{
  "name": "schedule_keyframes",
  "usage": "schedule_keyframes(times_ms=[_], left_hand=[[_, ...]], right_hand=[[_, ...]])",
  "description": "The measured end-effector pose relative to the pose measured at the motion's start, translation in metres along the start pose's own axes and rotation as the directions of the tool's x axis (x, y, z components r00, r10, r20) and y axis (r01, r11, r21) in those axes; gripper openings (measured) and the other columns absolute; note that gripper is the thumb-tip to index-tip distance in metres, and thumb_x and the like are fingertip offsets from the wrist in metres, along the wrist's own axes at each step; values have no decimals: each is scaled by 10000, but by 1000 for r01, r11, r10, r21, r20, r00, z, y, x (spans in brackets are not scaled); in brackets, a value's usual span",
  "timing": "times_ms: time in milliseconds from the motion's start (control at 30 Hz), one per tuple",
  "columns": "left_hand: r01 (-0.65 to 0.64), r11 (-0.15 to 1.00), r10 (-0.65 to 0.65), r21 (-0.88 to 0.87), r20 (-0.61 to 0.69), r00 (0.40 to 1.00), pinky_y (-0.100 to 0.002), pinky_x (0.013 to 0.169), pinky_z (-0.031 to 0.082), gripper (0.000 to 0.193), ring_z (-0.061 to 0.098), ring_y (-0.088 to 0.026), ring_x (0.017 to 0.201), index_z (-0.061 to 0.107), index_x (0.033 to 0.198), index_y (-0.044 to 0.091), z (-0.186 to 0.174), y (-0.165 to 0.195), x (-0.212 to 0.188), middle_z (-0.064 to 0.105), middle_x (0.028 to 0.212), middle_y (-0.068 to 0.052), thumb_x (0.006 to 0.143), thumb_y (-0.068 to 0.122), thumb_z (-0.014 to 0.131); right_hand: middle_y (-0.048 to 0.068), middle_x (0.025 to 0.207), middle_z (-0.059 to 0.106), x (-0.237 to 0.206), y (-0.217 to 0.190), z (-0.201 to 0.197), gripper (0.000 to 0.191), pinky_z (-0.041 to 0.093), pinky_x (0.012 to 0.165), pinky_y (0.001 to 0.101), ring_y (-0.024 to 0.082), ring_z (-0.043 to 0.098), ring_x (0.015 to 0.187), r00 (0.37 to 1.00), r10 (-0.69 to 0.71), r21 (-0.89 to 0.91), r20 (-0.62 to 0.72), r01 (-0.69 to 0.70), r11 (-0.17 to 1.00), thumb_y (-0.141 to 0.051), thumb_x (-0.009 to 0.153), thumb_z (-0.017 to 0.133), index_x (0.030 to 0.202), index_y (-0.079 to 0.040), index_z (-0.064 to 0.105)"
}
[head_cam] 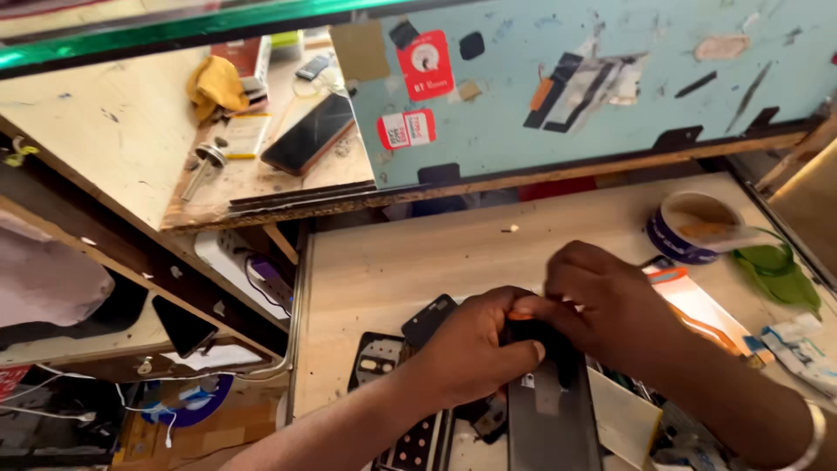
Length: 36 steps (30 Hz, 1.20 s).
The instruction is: The person pries open the back cover of a smartphone on a cluttered workbench using an orange pry tool, working at the phone's frame and battery area. They then set the phone aside, pick up another smartphone, and tap through a UPI payment app and a calculator screen.
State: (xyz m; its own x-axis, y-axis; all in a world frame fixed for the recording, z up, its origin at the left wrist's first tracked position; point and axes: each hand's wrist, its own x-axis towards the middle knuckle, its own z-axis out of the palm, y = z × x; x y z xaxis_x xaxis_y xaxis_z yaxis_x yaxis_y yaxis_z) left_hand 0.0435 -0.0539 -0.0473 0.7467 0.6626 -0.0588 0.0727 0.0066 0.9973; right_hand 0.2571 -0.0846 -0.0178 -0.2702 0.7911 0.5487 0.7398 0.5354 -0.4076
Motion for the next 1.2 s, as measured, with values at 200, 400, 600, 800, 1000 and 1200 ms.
schedule_keyframes(times_ms=[200, 400, 600, 800, 1000, 1200], left_hand=[[-88, 996, 88, -33, -21, 996, -240, 485, 498, 445, 592, -67, 596, 598, 1273, -3, -9, 1, 1, 632, 836, -32, 883, 186, 694], [-565, 410, 731, 716, 112, 673, -312, 713, 588, 365, 705, -189, 870, 611, 1154, 96, -24, -15, 10, 713, 978, -90, 928, 257, 848], [-171, 711, 266, 682, -36, 963, -365, 628, 595, 433, 734, -210, 657, 690, 1041, 87, -54, -4, 10, 717, 717, -78, 846, 461, 788], [41, 450, 756, 892, -405, 514, -397, 691, 587, 209, 736, -255, 740, 672, 958, 83, -129, 51, -6, 743, 854, -90, 901, 276, 726], [511, 150, 728, 846, -445, 523, -517, 795, 535, 830, 668, -434, 926, 636, 1175, -33, -204, 87, 21, 702, 1014, -263, 701, 606, 874], [693, 238, 374, 680, -723, 581, -492, 942, 523, 944, 658, -395, 1102, 620, 1210, 7, -193, 114, 37, 689, 1147, -234, 603, 684, 873]], right_hand=[[71, 738, 620, -9, 12, 12, 316, 495, 518, 376, 231, 634, 576, 979, 199, -35, 36, -198, 980, -307, 748, 853, 750, -55, 662], [43, 915, 690, -4, 19, 5, 167, 546, 632, 356, 213, 672, 755, 971, 237, -125, 41, -230, 965, -280, 777, 783, 842, -131, 743], [86, 864, 692, -5, 38, 2, 371, 582, 659, 385, 239, 683, 741, 734, 610, -310, 299, -530, 790, -460, 892, 780, 970, -97, 776], [25, 1009, 713, -13, 46, 8, 628, 572, 791, 340, 152, 676, 896, 836, 446, -39, 318, -459, 888, -563, 733, 792, 1171, -121, 702], [122, 1117, 690, -19, 46, 11, 808, 540, 881, 400, 230, 659, 996, 913, 85, 800, 400, -393, 453, -479, 839, 766, 1434, -1, 498], [64, 995, 687, -20, 44, 30, 652, 545, 847, 336, 150, 631, 911, 898, 144, 660, 415, -406, 632, -361, 850, 776, 1362, -30, 546]])
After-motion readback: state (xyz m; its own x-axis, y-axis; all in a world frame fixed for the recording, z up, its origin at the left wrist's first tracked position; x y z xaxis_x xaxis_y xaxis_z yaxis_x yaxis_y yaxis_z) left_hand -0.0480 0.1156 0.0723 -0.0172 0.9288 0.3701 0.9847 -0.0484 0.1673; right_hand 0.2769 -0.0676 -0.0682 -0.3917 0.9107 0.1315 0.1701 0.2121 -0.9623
